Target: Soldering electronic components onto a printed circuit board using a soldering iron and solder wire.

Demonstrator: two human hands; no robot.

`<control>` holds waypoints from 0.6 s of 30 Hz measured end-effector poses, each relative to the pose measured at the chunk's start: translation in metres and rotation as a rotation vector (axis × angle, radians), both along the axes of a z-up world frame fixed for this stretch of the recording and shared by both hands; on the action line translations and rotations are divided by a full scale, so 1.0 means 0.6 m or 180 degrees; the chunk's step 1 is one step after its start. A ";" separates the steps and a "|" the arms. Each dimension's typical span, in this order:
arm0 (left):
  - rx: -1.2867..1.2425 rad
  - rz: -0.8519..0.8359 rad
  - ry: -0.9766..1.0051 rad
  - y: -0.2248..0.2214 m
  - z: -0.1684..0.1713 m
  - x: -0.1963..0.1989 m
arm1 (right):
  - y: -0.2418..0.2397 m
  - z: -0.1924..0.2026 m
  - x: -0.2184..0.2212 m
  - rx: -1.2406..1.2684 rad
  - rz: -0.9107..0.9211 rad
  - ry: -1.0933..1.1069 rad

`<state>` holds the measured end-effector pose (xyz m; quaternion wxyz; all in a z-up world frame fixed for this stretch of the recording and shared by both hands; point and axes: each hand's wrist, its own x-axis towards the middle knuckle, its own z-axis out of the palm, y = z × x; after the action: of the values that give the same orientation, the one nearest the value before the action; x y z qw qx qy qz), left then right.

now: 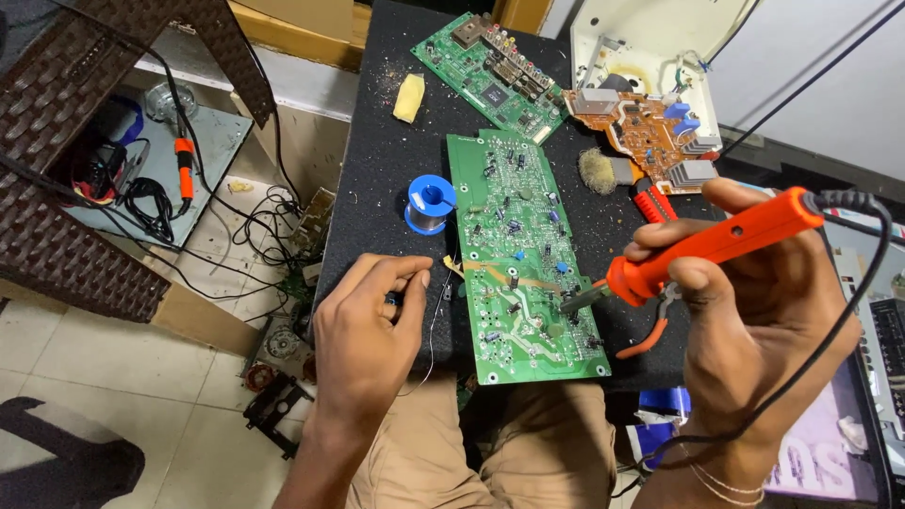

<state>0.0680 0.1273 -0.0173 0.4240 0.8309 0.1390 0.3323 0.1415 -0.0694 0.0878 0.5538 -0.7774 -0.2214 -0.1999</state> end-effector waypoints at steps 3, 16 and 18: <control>0.0018 0.0026 0.0014 0.000 -0.001 0.000 | 0.001 -0.003 0.005 0.0001 -0.0003 0.0005; 0.0053 0.0055 -0.0035 0.000 -0.009 0.001 | -0.003 -0.017 0.011 0.0006 0.0016 -0.0162; 0.0018 0.0037 -0.0012 0.000 -0.007 0.000 | -0.006 -0.023 0.011 -0.0019 -0.0001 -0.0253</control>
<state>0.0683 0.1270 -0.0213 0.4200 0.8307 0.1421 0.3367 0.1483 -0.0728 0.0743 0.5422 -0.7705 -0.2438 -0.2301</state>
